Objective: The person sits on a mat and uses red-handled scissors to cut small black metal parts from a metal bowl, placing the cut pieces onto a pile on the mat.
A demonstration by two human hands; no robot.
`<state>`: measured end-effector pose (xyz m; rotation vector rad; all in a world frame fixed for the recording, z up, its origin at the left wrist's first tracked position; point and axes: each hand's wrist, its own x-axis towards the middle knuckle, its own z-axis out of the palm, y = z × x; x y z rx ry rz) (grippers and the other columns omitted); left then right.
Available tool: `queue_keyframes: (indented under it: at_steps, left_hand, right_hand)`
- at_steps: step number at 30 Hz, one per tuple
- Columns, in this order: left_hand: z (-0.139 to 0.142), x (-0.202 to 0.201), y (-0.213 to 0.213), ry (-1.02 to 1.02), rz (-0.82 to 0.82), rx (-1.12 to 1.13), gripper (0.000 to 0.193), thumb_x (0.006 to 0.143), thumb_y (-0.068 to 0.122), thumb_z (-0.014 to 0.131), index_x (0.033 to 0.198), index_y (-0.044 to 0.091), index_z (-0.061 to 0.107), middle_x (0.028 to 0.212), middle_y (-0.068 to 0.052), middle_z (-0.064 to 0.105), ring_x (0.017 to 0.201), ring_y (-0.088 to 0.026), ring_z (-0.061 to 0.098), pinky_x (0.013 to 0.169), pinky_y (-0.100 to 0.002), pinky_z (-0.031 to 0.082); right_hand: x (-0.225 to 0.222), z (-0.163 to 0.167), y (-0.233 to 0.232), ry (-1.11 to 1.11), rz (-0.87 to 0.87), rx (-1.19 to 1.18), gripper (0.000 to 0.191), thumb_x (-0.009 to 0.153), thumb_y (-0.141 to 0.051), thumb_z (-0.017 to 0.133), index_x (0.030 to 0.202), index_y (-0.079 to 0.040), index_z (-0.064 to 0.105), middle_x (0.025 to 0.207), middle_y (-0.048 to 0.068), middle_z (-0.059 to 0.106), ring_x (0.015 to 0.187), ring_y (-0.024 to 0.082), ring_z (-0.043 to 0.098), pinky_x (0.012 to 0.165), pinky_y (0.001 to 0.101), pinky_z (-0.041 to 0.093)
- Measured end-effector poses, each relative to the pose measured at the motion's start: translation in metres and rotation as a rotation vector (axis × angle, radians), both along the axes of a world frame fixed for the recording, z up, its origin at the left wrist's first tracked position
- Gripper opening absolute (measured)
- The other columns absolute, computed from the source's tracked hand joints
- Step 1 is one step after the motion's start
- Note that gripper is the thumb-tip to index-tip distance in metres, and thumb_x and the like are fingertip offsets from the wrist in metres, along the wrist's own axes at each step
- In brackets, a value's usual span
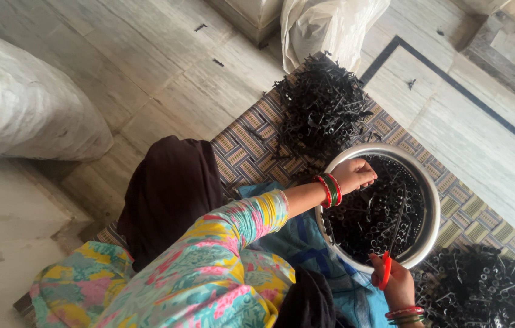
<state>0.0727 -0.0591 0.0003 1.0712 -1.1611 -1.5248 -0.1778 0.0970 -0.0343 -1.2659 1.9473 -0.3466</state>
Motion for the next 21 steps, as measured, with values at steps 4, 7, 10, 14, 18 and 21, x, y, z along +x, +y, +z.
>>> queue_keyframes:
  at_steps: [4, 7, 10, 14, 18, 21]
  left_hand:
    - [-0.006, -0.005, 0.0, 0.009, -0.021, -0.021, 0.017, 0.096, 0.023, 0.068, 0.095, 0.007, 0.072, 0.085, 0.0, 0.075, 0.072, -0.005, 0.067, 0.062, -0.022, 0.055]
    - [-0.008, -0.007, 0.002, -0.002, -0.035, -0.009, 0.018, 0.095, 0.024, 0.068, 0.095, 0.007, 0.072, 0.086, -0.001, 0.075, 0.073, -0.007, 0.068, 0.062, -0.023, 0.056]
    - [-0.007, -0.011, 0.004, 0.014, -0.048, -0.009, 0.02, 0.093, 0.027, 0.069, 0.095, 0.007, 0.072, 0.087, -0.002, 0.076, 0.076, -0.008, 0.07, 0.064, -0.024, 0.057]
    - [-0.017, -0.022, 0.006, -0.042, -0.063, -0.077, 0.023, 0.09, 0.028, 0.07, 0.091, 0.005, 0.072, 0.084, -0.005, 0.077, 0.073, -0.011, 0.072, 0.062, -0.028, 0.058]
    - [-0.038, -0.035, -0.001, 0.013, -0.072, -0.225, 0.021, 0.094, 0.026, 0.069, 0.093, 0.005, 0.071, 0.083, -0.005, 0.075, 0.071, -0.01, 0.07, 0.062, -0.025, 0.057]
    - [-0.049, -0.036, -0.01, -0.026, -0.124, -0.2, 0.017, 0.098, 0.021, 0.069, 0.095, 0.004, 0.069, 0.083, -0.004, 0.074, 0.073, -0.008, 0.069, 0.061, -0.023, 0.055]
  right_hand:
    - [-0.008, -0.007, 0.003, -0.013, 0.02, -0.046, 0.052, 0.092, -0.041, 0.07, 0.06, 0.0, 0.066, 0.053, 0.006, 0.06, 0.049, 0.014, 0.052, 0.053, 0.0318, 0.041]
    - [-0.012, -0.012, 0.006, -0.018, 0.025, -0.057, 0.053, 0.093, -0.042, 0.071, 0.063, 0.002, 0.068, 0.055, 0.007, 0.061, 0.052, 0.014, 0.053, 0.054, 0.0316, 0.042]
    - [-0.016, -0.016, 0.01, -0.033, 0.043, -0.168, 0.035, 0.094, -0.036, 0.07, 0.082, -0.004, 0.076, 0.065, 0.005, 0.07, 0.06, 0.012, 0.061, 0.059, 0.029, 0.047]
    - [-0.025, -0.02, 0.016, -0.419, -0.067, -0.217, 0.033, 0.094, -0.021, 0.073, 0.117, 0.002, 0.068, 0.1, 0.006, 0.073, 0.09, 0.011, 0.066, 0.077, 0.0269, 0.05]
    - [-0.028, -0.029, 0.023, -0.634, -0.15, -0.348, 0.049, 0.093, -0.007, 0.078, 0.135, 0.002, 0.055, 0.108, 0.005, 0.062, 0.101, 0.013, 0.06, 0.089, 0.0298, 0.05]
    - [-0.029, -0.026, 0.027, -0.779, -0.283, -0.362, 0.041, 0.094, -0.013, 0.071, 0.129, -0.001, 0.055, 0.109, 0.002, 0.066, 0.1, 0.017, 0.066, 0.09, 0.0333, 0.055]
